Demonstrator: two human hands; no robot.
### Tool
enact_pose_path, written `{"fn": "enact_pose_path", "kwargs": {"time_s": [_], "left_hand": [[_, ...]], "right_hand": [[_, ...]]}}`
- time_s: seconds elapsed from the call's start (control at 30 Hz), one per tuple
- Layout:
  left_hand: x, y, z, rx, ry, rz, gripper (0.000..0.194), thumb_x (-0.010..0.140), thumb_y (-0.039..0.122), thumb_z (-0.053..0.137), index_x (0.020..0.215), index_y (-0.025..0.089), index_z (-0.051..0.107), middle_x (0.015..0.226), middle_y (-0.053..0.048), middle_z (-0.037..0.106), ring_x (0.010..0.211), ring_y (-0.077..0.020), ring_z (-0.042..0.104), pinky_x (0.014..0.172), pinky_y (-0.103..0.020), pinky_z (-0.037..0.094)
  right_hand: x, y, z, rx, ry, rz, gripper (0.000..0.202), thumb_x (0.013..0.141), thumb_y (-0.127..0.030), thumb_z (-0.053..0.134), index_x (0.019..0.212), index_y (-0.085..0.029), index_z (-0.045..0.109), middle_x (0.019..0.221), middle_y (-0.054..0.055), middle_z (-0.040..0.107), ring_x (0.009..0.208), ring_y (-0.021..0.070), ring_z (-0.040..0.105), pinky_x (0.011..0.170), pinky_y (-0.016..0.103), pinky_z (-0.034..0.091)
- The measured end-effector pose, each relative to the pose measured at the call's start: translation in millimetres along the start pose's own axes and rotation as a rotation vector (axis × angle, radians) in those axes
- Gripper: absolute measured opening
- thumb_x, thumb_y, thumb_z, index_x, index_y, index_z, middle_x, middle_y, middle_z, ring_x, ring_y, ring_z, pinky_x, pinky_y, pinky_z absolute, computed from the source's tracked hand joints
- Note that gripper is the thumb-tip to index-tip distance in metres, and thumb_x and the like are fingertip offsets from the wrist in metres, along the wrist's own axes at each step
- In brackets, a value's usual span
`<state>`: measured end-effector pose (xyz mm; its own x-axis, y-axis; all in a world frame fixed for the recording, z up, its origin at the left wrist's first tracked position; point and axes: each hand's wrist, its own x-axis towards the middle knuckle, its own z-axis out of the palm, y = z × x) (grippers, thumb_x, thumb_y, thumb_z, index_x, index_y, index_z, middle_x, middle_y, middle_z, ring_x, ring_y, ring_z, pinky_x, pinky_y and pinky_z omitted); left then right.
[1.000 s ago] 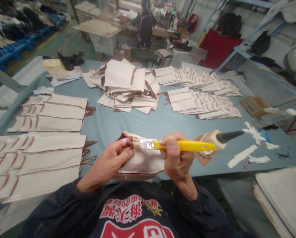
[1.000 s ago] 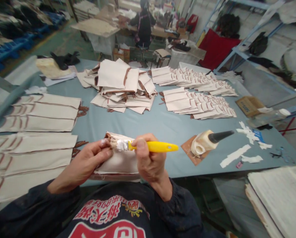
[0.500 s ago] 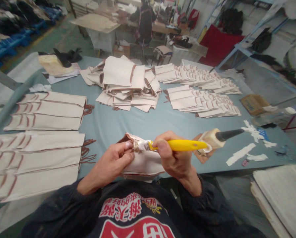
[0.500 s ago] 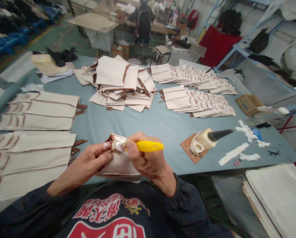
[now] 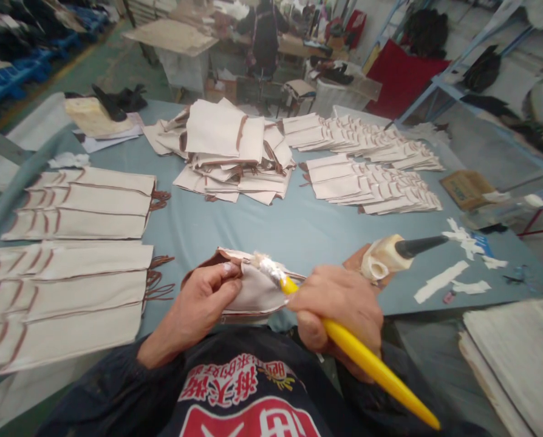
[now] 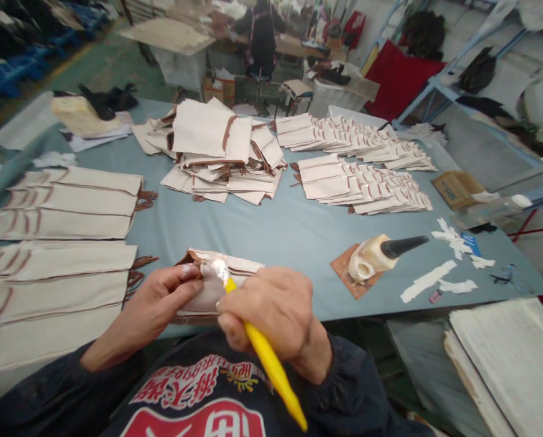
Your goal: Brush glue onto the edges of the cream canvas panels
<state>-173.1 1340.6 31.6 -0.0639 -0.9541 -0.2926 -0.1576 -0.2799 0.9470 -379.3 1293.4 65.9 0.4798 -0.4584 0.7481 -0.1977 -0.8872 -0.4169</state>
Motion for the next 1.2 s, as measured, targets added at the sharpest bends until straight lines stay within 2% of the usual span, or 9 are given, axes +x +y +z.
{"fn": "enact_pose_path", "kwargs": {"time_s": [0.17,0.27,0.4,0.53,0.67,0.77,0.9,1.07,1.2], "left_hand": [[0.5,3.2,7.4,0.036,0.031,0.055,0.022,0.085,0.037,0.055,0.073,0.019,0.055,0.065,0.004,0.048,0.058,-0.0114,0.041,0.052,-0.022,0.036],[2.3,2.1,8.9,0.073,0.089,0.114,0.019,0.084,0.033,0.054,0.070,0.020,0.053,0.063,0.005,0.045,0.056,-0.0108,0.039,0.050,-0.022,0.034],[2.5,-3.6,4.9,0.075,0.106,0.085,0.021,0.086,0.033,0.052,0.072,0.018,0.056,0.069,0.002,0.055,0.063,-0.0132,0.049,0.058,-0.024,0.041],[0.0,-5.0,5.1,0.141,0.121,0.097,0.023,0.089,0.033,0.051,0.072,0.018,0.058,0.064,0.003,0.054,0.059,-0.0125,0.046,0.054,-0.024,0.037],[-0.1,-5.8,9.1,0.345,0.213,0.285,0.023,0.090,0.023,0.050,0.069,0.018,0.059,0.061,0.002,0.059,0.056,-0.0125,0.050,0.055,-0.024,0.038],[1.9,-11.8,9.0,0.476,0.260,0.435,0.024,0.089,0.017,0.050,0.068,0.017,0.061,0.065,-0.002,0.066,0.058,-0.0143,0.059,0.059,-0.025,0.044],[4.2,-20.9,7.0,0.519,0.293,0.549,0.023,0.090,0.013,0.048,0.077,0.017,0.067,0.075,-0.005,0.074,0.066,-0.0166,0.069,0.064,-0.025,0.051],[5.0,-31.9,4.1,0.566,0.378,0.693,0.022,0.088,0.006,0.049,0.083,0.017,0.068,0.072,-0.005,0.073,0.065,-0.0164,0.070,0.067,-0.025,0.055],[5.1,-43.8,3.4,0.635,0.369,0.821,0.028,0.087,0.002,0.051,0.096,0.017,0.073,0.088,-0.009,0.080,0.083,-0.0201,0.076,0.078,-0.026,0.058]], "right_hand": [[-3.5,4.6,22.1,0.016,-0.094,-0.104,0.010,0.097,-0.021,0.055,0.089,-0.025,0.058,0.058,-0.006,0.061,0.045,0.0124,0.050,0.046,0.031,0.037],[-10.2,9.3,33.0,0.080,0.044,-0.038,0.012,0.098,-0.021,0.054,0.089,-0.025,0.059,0.062,-0.004,0.065,0.049,0.0124,0.056,0.048,0.029,0.043],[-17.6,8.4,24.6,0.015,0.251,0.133,0.016,0.103,-0.026,0.049,0.096,-0.027,0.062,0.067,-0.002,0.067,0.054,0.0145,0.059,0.054,0.031,0.048],[-19.1,3.8,21.2,-0.048,0.095,0.035,0.015,0.103,-0.028,0.049,0.096,-0.026,0.062,0.060,-0.004,0.060,0.047,0.0132,0.050,0.046,0.032,0.038],[-19.4,4.3,40.7,0.044,0.036,-0.035,0.016,0.100,-0.024,0.049,0.089,-0.027,0.060,0.057,-0.005,0.058,0.046,0.0127,0.049,0.045,0.031,0.037],[-20.1,7.6,55.0,0.227,0.203,0.311,0.024,0.103,-0.030,0.047,0.083,-0.026,0.060,0.061,-0.004,0.060,0.050,0.0123,0.053,0.048,0.028,0.042],[-12.5,14.3,56.3,0.631,0.419,0.884,0.036,0.103,-0.048,0.048,0.079,-0.023,0.058,0.047,-0.010,0.038,0.038,0.0080,0.032,0.038,0.021,0.028],[4.3,19.8,37.3,0.646,0.734,0.928,0.029,0.095,-0.043,0.061,0.074,-0.023,0.055,0.042,-0.013,0.036,0.034,0.0056,0.027,0.036,0.017,0.026],[3.6,15.1,37.2,0.595,0.663,0.968,0.029,0.095,-0.044,0.060,0.076,-0.023,0.058,0.041,-0.012,0.041,0.033,0.0063,0.033,0.035,0.018,0.029]]}}
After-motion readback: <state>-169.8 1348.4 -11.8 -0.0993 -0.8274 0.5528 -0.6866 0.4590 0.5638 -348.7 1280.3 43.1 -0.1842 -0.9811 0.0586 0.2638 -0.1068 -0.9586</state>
